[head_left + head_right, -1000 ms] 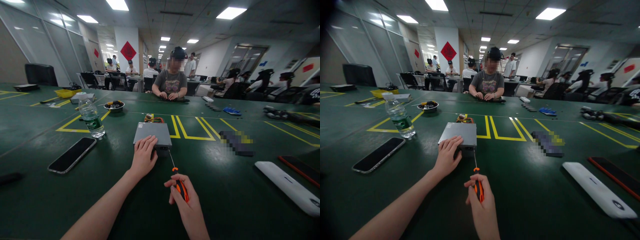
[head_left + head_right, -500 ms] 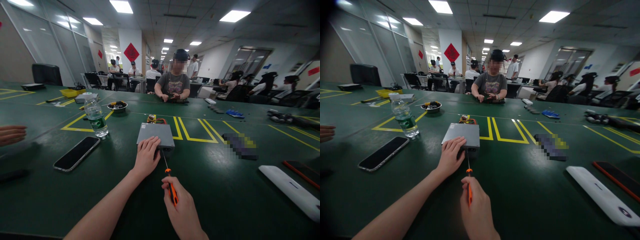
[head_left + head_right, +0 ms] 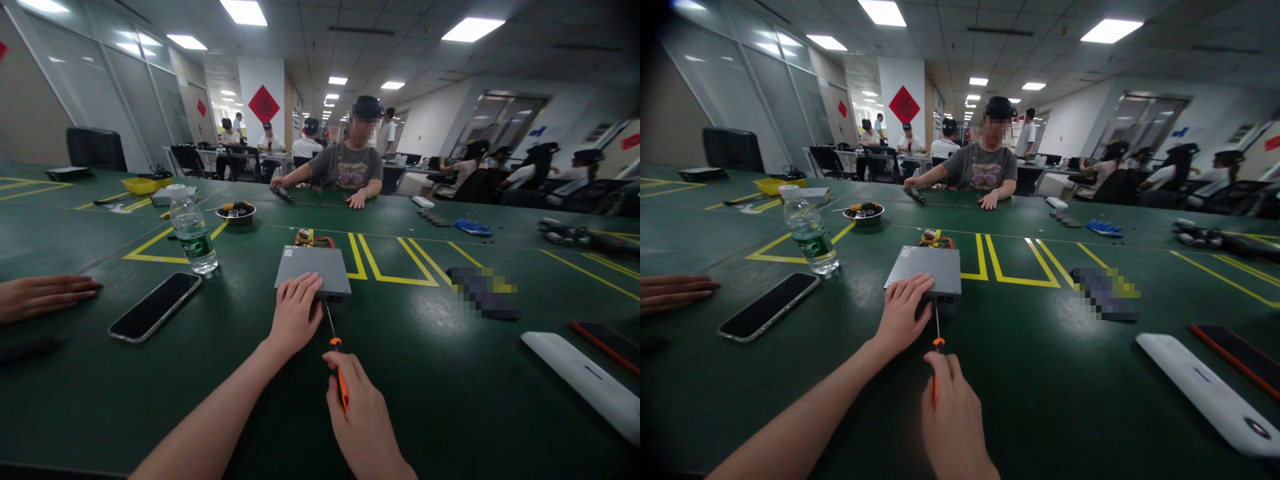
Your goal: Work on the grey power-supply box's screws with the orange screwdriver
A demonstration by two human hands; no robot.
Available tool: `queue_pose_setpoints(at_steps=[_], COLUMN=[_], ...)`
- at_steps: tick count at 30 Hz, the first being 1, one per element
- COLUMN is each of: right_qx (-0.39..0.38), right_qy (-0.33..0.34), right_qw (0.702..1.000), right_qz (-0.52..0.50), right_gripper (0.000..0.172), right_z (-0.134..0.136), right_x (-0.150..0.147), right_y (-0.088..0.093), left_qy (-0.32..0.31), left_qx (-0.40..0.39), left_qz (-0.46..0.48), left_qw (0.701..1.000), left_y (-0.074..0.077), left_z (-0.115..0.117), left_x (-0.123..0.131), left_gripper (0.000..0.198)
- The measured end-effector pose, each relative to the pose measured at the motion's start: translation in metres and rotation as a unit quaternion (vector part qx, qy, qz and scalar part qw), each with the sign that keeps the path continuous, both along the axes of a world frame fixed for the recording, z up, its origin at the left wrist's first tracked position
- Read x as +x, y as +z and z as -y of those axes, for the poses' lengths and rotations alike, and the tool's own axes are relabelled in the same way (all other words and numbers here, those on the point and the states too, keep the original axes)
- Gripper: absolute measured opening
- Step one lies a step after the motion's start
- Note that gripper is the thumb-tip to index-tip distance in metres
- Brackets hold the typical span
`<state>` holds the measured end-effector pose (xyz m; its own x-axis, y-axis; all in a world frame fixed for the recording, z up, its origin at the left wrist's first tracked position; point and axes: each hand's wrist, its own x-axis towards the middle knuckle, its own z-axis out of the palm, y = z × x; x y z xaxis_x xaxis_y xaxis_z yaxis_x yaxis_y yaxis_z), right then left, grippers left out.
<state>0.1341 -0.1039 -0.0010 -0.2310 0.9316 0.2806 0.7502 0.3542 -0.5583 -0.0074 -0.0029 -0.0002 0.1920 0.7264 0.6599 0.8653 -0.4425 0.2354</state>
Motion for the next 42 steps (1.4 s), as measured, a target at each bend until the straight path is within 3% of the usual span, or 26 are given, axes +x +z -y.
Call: queue_pose_setpoints(at_steps=[6, 14, 19, 23, 26, 31, 36, 38, 40, 42], right_qx=[0.038, -0.022, -0.067, -0.115, -0.182, -0.259, -0.265, -0.253, -0.196, -0.039], right_qy=[-0.019, -0.013, 0.003, -0.003, -0.015, -0.018, -0.027, -0.035, -0.039, -0.012], right_qw=[0.993, 0.988, 0.997, 0.988, 0.960, 0.879, 0.850, 0.866, 0.914, 0.978], right_qz=[0.108, 0.152, 0.029, -0.104, -0.214, -0.401, -0.454, -0.431, -0.354, -0.202], right_gripper=[0.042, 0.047, 0.042, 0.033, 0.022, 0.019, 0.025, 0.027, 0.030, 0.040], right_z=[-0.001, -0.009, -0.007, -0.004, -0.002, -0.001, 0.000, 0.002, 0.004, 0.005], right_x=[0.001, 0.017, 0.007, -0.005, -0.010, -0.013, -0.017, -0.016, -0.008, 0.005], right_y=[-0.012, -0.012, 0.005, 0.014, 0.013, 0.006, 0.004, 0.003, 0.002, 0.001], left_qy=[-0.003, -0.014, -0.022, -0.041, -0.065, -0.094, -0.094, -0.095, -0.094, -0.088], left_qx=[0.000, -0.001, 0.002, 0.008, 0.007, 0.011, 0.054, 0.068, 0.075, 0.068], left_qz=[0.001, -0.001, 0.003, 0.015, 0.010, -0.039, -0.037, -0.046, -0.062, -0.076], left_qw=[1.000, 1.000, 1.000, 0.999, 0.998, 0.995, 0.993, 0.992, 0.991, 0.991], left_y=[0.000, 0.000, -0.002, -0.001, 0.000, 0.000, -0.006, -0.007, -0.007, -0.006], left_z=[0.001, 0.001, 0.001, 0.002, 0.005, 0.006, 0.001, 0.000, 0.001, 0.002], left_x=[-0.001, -0.002, -0.002, -0.004, -0.006, -0.008, -0.006, -0.006, -0.007, -0.007], left_gripper=[0.040, 0.042, 0.045, 0.045, 0.031, 0.014, 0.004, 0.003, 0.004, 0.005])
